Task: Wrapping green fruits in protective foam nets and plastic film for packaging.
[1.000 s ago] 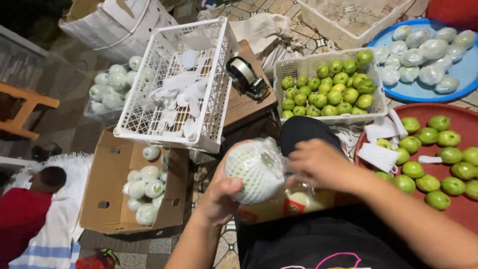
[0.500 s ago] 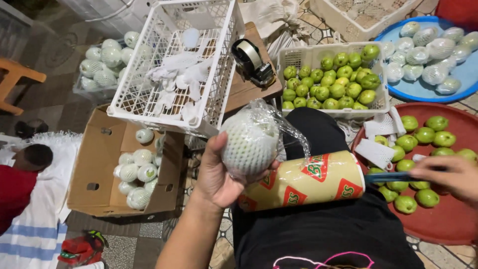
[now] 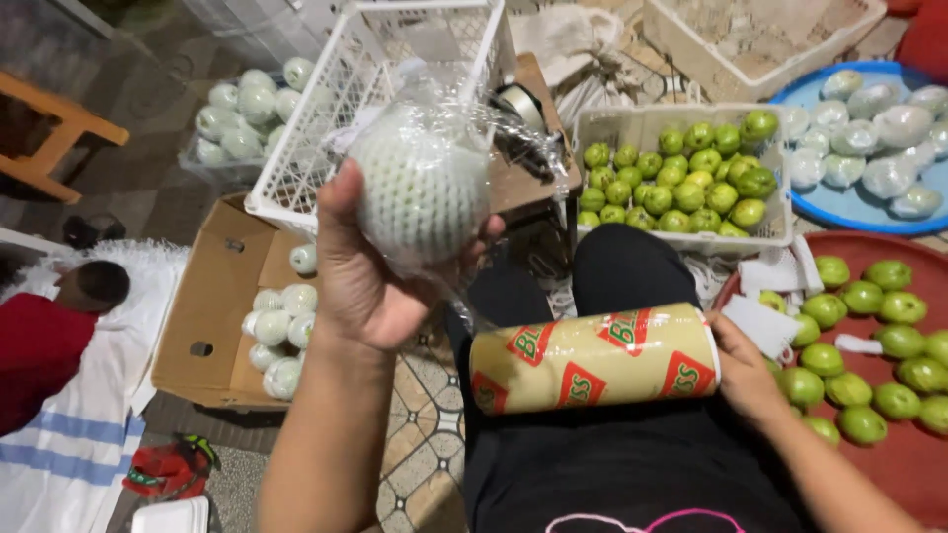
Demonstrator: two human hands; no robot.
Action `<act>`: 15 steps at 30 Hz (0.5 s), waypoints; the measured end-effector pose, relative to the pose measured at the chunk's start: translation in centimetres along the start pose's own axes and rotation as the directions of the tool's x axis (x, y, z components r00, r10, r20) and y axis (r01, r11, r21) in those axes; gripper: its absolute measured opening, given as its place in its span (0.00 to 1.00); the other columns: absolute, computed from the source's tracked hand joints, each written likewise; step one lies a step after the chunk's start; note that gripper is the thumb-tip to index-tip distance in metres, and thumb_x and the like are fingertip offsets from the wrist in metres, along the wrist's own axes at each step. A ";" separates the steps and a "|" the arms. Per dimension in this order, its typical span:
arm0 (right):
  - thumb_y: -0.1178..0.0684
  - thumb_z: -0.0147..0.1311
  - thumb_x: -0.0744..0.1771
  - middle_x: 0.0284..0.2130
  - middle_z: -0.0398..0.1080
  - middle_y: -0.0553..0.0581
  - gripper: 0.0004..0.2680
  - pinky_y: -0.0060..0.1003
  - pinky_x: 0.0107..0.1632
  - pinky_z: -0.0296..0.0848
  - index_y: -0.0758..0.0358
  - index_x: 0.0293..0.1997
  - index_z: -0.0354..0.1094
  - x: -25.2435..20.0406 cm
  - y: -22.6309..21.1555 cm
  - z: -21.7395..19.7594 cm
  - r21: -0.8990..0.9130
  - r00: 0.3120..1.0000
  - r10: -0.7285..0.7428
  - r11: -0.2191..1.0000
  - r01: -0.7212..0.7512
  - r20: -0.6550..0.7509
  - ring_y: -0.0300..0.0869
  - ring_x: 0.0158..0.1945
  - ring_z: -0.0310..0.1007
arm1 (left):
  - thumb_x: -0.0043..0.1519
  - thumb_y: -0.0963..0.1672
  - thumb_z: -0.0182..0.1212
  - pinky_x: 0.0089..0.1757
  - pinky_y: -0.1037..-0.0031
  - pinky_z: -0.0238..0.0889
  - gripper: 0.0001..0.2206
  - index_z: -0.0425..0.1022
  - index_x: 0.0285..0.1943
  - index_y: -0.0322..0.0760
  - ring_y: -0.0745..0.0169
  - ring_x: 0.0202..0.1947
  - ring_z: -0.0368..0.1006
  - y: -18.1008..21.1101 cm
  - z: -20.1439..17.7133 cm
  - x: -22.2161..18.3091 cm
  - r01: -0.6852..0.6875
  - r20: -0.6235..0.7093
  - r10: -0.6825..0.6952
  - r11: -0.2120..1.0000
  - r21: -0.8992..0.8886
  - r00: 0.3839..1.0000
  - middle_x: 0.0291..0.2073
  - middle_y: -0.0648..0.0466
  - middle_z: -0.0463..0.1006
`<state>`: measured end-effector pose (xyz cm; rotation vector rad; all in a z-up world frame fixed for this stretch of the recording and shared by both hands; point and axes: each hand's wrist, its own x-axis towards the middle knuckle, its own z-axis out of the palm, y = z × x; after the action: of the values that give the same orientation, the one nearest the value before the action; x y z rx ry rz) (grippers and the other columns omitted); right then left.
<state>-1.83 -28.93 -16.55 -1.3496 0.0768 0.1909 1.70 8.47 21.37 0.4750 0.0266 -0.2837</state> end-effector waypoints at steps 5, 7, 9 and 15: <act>0.62 0.51 0.67 0.39 0.66 0.53 0.08 0.29 0.39 0.63 0.56 0.48 0.61 1.1 -0.8 0.9 -0.045 0.981 -0.112 0.993 0.106 -0.161 0.35 0.38 0.64 | 0.52 0.49 0.74 0.36 0.60 0.82 0.43 0.52 0.75 0.36 0.30 0.40 0.76 -3.2 -2.3 1.3 0.090 0.100 -0.085 0.994 -0.055 0.991 0.55 0.31 0.68; 0.66 0.50 0.66 0.45 0.68 0.54 0.10 0.30 0.50 0.66 0.58 0.49 0.62 1.3 -3.2 1.0 -0.266 0.955 -0.200 0.954 0.139 -0.219 0.38 0.46 0.66 | 0.55 0.50 0.71 0.37 0.57 0.82 0.42 0.53 0.75 0.32 0.26 0.41 0.77 -5.1 -4.0 1.6 0.129 0.099 -0.120 0.987 -0.093 0.988 0.55 0.29 0.70; 0.65 0.52 0.69 0.49 0.61 0.60 0.11 0.39 0.61 0.60 0.64 0.55 0.57 0.6 -8.4 2.3 -0.537 0.769 -0.509 0.802 0.261 -0.386 0.47 0.54 0.62 | 0.48 0.54 0.73 0.34 0.69 0.81 0.46 0.56 0.74 0.30 0.38 0.38 0.79 -7.4 -4.9 1.3 0.064 -0.126 -0.057 0.996 0.057 0.990 0.53 0.32 0.71; 0.52 0.51 0.69 0.72 0.52 0.71 0.20 0.59 0.82 0.43 0.58 0.71 0.54 -1.9 -15.8 13.0 -0.406 0.446 -0.799 0.281 0.870 0.403 0.63 0.79 0.51 | 0.45 0.49 0.69 0.40 0.54 0.75 0.41 0.62 0.71 0.38 0.33 0.44 0.77 -14.9 -6.8 2.3 -0.251 -0.367 0.321 0.941 0.227 0.873 0.55 0.34 0.74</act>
<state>-1.54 -19.72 1.80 -1.7984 -0.9014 -0.7001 0.07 -1.72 8.46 0.6967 0.3319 0.1114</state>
